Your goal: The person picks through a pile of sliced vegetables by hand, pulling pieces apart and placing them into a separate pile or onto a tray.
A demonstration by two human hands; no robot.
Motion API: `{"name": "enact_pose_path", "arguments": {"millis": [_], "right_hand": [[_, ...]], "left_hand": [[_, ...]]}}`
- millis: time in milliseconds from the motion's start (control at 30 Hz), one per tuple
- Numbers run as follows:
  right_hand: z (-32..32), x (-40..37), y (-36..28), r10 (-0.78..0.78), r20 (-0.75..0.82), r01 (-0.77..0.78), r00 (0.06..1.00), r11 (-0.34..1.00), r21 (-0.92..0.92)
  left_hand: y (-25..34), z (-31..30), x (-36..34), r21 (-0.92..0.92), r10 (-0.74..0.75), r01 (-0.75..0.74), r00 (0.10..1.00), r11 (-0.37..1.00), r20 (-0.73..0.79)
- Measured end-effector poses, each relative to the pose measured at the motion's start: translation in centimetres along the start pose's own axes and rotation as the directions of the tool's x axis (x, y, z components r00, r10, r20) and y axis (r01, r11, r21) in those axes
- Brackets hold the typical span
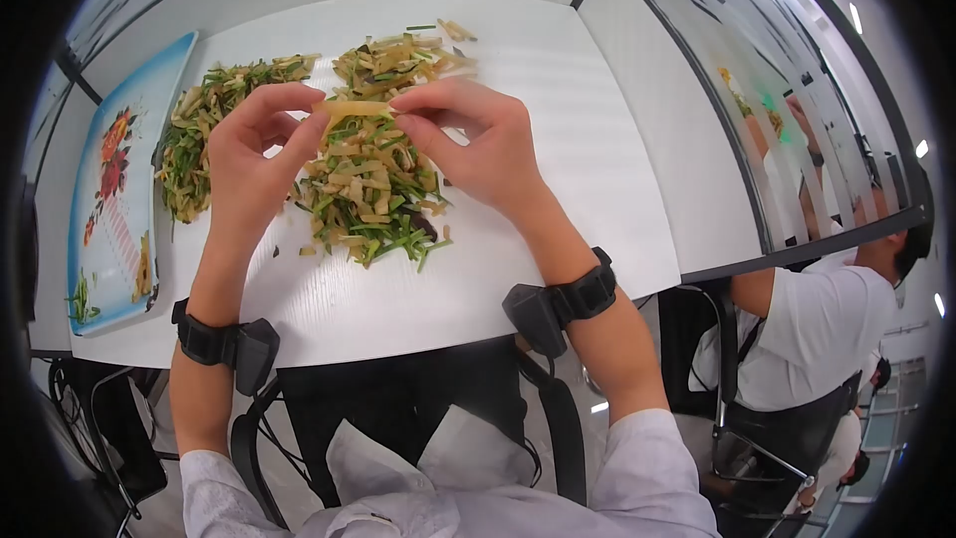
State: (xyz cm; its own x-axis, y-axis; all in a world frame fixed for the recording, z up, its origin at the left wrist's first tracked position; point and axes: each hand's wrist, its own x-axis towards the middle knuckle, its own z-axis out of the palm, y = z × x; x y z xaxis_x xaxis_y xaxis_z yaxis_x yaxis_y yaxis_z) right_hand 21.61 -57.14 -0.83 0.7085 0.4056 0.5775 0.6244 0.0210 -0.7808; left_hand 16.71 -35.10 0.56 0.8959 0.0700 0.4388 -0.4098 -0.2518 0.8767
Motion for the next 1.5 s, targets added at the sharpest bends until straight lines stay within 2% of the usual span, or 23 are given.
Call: {"name": "enact_pose_path", "arguments": {"millis": [100,167,233,300,367,467,533,800,867,967,1067,1167,1233,1300,1400,1433,1500], "right_hand": [[0.0,0.0,0.1,0.019,-0.033,-0.022,0.999,0.997,-0.077],[0.2,0.1,0.5,0.037,-0.177,-0.045,0.984,0.998,-0.038],[0.0,0.2,0.4,0.021,-0.177,-0.024,0.984,1.0,-0.015],[-0.1,0.1,0.2,-0.012,-0.078,0.015,0.997,0.999,0.033],[0.2,0.0,0.3,-0.026,-0.071,0.029,0.997,0.999,0.038],[0.3,0.1,0.6,-0.023,-0.054,0.02,0.998,0.999,-0.041],[0.2,0.1,0.9,-0.037,-0.048,0.03,0.998,0.988,-0.155],[0.5,0.1,0.9,-0.112,-0.09,0.1,0.99,0.986,-0.131],[0.2,0.0,1.3,-0.03,-0.066,0.016,0.997,0.978,-0.209],[0.2,0.0,1.2,-0.022,-0.116,-0.001,0.993,0.98,-0.197],[0.3,0.2,0.9,-0.106,-0.16,0.081,0.981,0.984,-0.157],[0.4,0.3,0.8,-0.126,-0.114,0.112,0.985,0.986,-0.127],[0.3,0.2,1.2,-0.097,-0.107,0.08,0.99,0.986,-0.147],[0.0,0.0,1.5,0.04,-0.097,-0.067,0.994,0.953,-0.296],[-0.3,-0.1,1.0,0.101,-0.081,-0.12,0.992,0.947,-0.298],[-0.2,0.0,1.1,0.099,-0.08,-0.118,0.992,0.948,-0.297],[-0.1,0.2,1.3,-0.071,-0.121,0.043,0.99,0.975,-0.218]], "left_hand": [[-0.4,0.1,0.0,-0.011,0.018,-0.018,1.0,1.0,-0.021],[-0.5,0.0,0.1,-0.011,0.024,-0.024,0.999,1.0,-0.023],[-0.4,-0.1,0.1,-0.009,0.005,-0.005,1.0,1.0,-0.027],[-0.6,-0.1,0.1,-0.012,0.023,-0.023,0.999,1.0,-0.031],[-0.5,-0.1,0.1,-0.01,0.014,-0.014,0.999,1.0,-0.036],[-0.5,-0.1,0.2,0.005,0.023,-0.023,0.999,1.0,-0.036],[-0.7,-0.1,0.2,0.029,0.024,-0.023,0.999,0.999,-0.035],[-0.4,0.3,-0.1,0.053,0.065,-0.064,0.998,0.997,-0.018],[-0.6,0.3,0.0,0.047,0.066,-0.065,0.998,0.997,-0.014],[-0.5,0.3,-0.1,0.059,0.067,-0.066,0.998,0.996,-0.009],[-0.5,0.3,-0.1,0.053,0.073,-0.072,0.997,0.996,-0.011],[-0.6,0.3,-0.1,0.061,0.071,-0.071,0.997,0.996,-0.012],[-0.6,0.3,-0.1,0.062,0.08,-0.079,0.997,0.995,-0.009],[-0.8,0.3,0.0,0.076,0.102,-0.1,0.995,0.992,-0.019],[-0.5,0.3,-0.1,0.082,0.079,-0.078,0.997,0.994,-0.018],[-0.5,0.2,-0.1,0.089,0.073,-0.071,0.997,0.993,-0.02],[-0.6,0.1,0.0,0.085,0.091,-0.089,0.996,0.992,-0.023]]}}
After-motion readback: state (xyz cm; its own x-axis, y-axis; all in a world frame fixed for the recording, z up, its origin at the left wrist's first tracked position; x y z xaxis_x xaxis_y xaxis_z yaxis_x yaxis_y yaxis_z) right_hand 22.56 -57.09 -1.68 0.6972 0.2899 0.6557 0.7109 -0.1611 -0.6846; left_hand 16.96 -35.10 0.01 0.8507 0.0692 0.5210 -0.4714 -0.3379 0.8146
